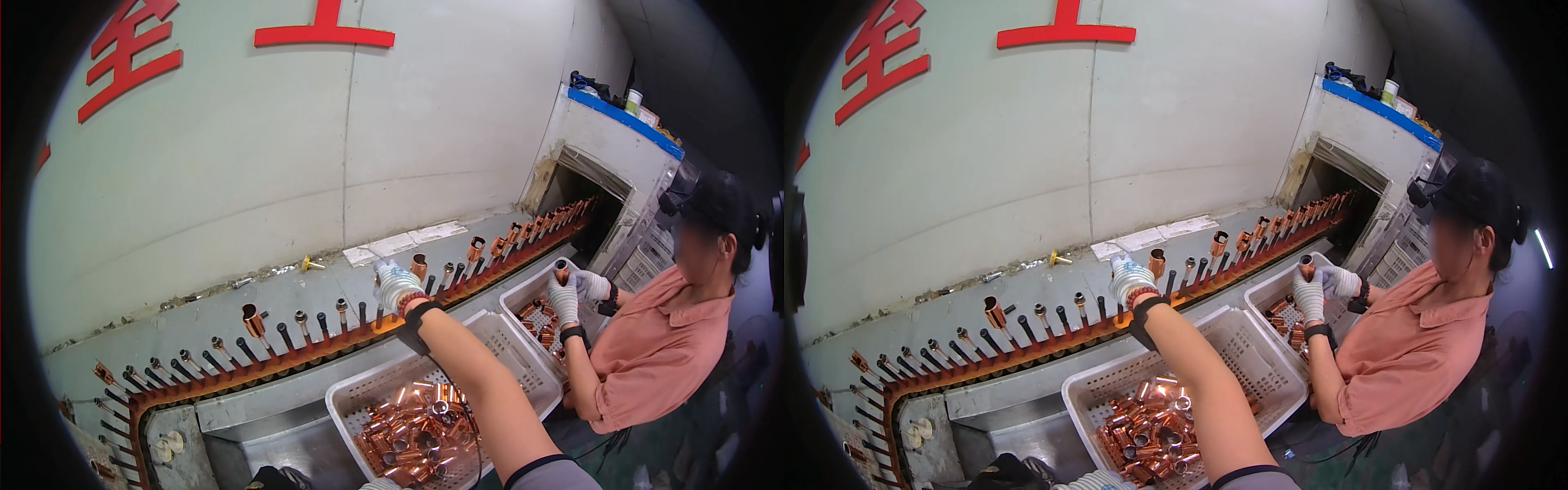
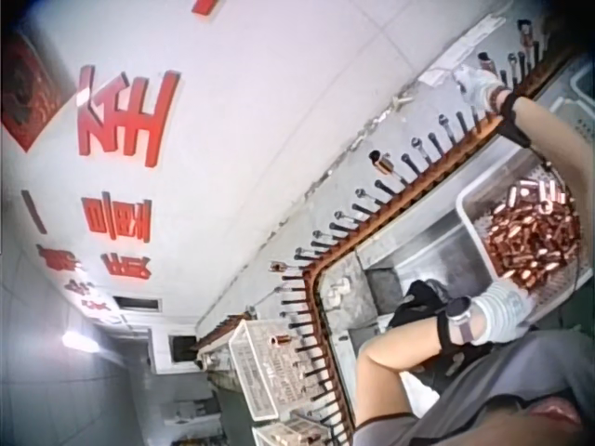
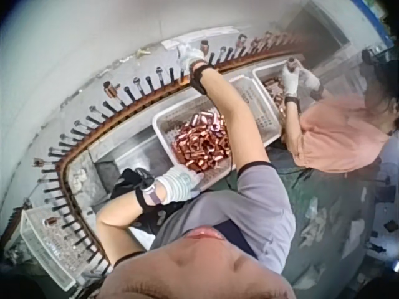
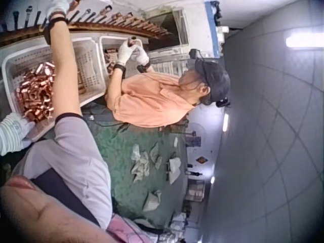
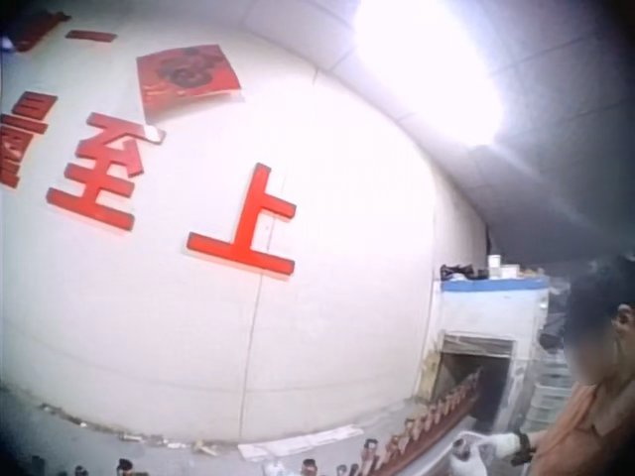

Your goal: Two people remove copper tubes from a conveyor rack by hand and place them into white plastic bins. They handle the tubes one at a time, occasionally inspecting them before filling the bins.

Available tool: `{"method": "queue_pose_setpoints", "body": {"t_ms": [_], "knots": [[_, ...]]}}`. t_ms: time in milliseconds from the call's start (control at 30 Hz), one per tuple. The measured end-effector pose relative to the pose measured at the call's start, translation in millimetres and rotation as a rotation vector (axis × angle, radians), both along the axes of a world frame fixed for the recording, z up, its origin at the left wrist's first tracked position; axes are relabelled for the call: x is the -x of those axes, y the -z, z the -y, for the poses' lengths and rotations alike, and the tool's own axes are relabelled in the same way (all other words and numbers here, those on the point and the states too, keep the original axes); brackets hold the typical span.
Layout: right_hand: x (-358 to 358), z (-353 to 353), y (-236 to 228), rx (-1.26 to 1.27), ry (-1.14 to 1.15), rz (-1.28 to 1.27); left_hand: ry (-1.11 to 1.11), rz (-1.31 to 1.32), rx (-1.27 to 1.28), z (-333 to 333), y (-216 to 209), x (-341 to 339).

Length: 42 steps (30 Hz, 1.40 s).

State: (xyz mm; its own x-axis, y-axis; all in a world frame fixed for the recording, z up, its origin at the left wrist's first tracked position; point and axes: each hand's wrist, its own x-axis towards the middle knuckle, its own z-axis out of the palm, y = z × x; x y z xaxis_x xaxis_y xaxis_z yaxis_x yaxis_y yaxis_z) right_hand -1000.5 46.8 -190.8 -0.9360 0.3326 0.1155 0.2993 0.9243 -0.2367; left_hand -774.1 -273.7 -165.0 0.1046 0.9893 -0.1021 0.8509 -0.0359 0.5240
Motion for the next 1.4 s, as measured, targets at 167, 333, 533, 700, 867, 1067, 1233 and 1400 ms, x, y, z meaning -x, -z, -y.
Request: {"method": "queue_pose_setpoints", "body": {"t_ms": [167, 333, 533, 700, 867, 1067, 1233, 1400], "knots": [[-14, 28, 6, 0.028, -0.208, -0.047, 0.023, -0.024, 0.051, 4, 4, -4], [-92, 96, 28, -0.046, -0.718, -0.103, -0.025, 0.018, -0.035, 17, 13, 3], [-122, 80, 50, 0.093, -0.687, 0.303, -0.004, 0.004, 0.022, 24, 15, 25], [-88, 37, 47, 0.078, -0.629, 0.145, -0.013, 0.012, 0.046, 26, 19, 36], [-5, 9, 2, -0.199, -0.217, -0.295, -0.053, 0.010, 0.038, 18, 19, 32], [35, -20, 36, -0.403, 0.060, 0.065, 0.000, 0.011, 0.074, -1, 13, 27], [26, 16, 36, -0.308, -0.091, -0.129, -0.014, -0.008, 0.045, -2, 12, 31], [27, 16, 51, -0.107, -0.255, -0.189, -0.034, 0.015, 0.046, -8, 20, 31]]}}
